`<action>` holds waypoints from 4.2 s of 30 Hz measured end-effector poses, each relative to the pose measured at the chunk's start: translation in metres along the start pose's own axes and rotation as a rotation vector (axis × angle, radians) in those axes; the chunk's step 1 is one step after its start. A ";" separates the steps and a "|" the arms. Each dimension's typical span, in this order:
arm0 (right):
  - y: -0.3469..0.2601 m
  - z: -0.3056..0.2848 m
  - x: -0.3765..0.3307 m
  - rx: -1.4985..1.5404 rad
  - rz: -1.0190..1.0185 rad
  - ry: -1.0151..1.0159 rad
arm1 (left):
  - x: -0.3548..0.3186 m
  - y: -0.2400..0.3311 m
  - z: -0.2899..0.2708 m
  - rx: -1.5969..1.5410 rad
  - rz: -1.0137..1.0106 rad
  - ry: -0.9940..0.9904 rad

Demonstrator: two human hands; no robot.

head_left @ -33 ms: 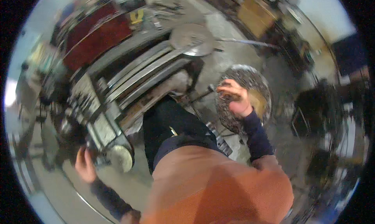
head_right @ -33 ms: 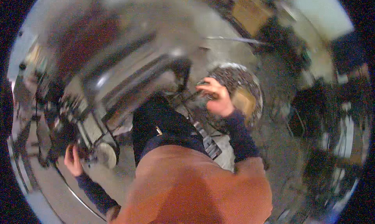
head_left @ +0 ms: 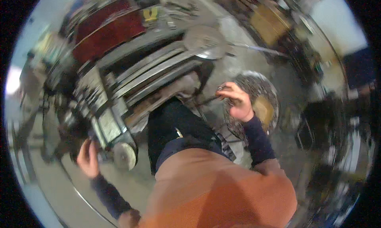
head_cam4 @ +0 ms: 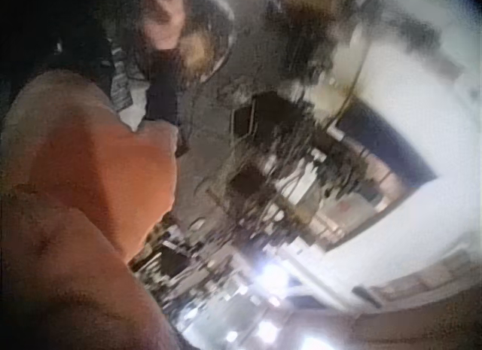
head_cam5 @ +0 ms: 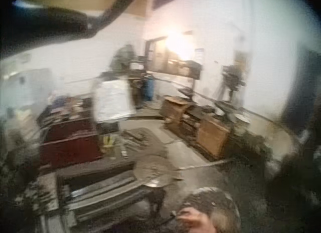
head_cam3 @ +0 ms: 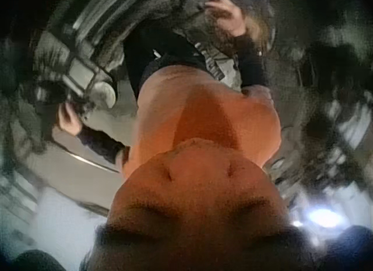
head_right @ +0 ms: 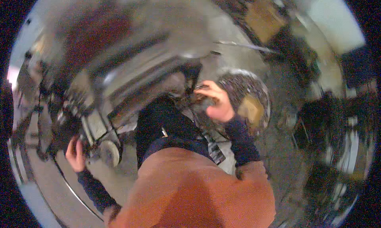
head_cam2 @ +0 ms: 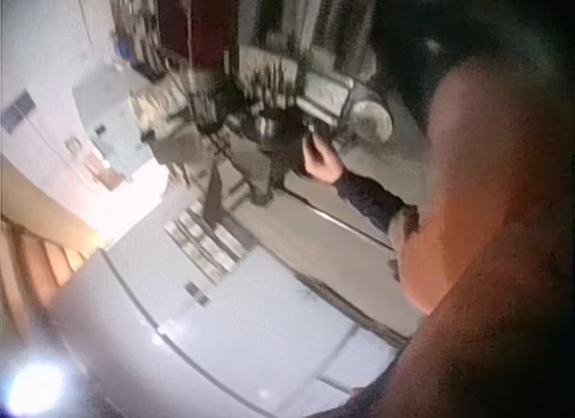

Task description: The person operates a metal lathe, repeatedly loading small cylindrical metal pieces into the chuck, engaging the machine, and removing the finished pieces. The person handles each piece individually and places them into a collection bin.

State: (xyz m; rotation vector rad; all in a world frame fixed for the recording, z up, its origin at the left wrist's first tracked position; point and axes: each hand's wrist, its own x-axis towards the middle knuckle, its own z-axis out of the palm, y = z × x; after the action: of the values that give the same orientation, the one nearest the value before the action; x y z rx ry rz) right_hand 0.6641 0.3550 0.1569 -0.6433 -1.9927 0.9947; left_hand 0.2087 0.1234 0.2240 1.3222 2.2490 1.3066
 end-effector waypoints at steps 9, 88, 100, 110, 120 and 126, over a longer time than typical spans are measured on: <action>-0.078 0.140 0.115 0.469 -0.208 -0.432 | 0.007 0.083 0.070 -0.287 0.199 -0.329; -0.110 0.206 0.137 0.102 -0.526 -0.549 | -0.006 0.032 0.075 -0.850 -0.138 -0.241; -0.095 0.215 0.135 0.176 -0.476 -0.515 | -0.010 0.030 0.090 -1.135 -0.290 -0.330; -0.102 0.219 0.135 0.200 -0.347 -0.521 | -0.010 0.026 0.097 -1.349 -0.421 -0.396; -0.111 0.230 0.141 -0.003 -0.603 -0.533 | -0.011 0.033 0.079 -0.741 -0.233 -0.079; -0.127 0.241 0.158 0.012 -0.651 -0.718 | -0.005 0.018 0.050 -0.138 0.044 -0.068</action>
State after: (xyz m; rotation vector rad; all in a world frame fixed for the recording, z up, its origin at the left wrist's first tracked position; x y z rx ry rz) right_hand 0.3664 0.2964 0.2399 0.4446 -2.5417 0.8773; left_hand 0.2501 0.1523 0.2080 1.3522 2.0569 1.3826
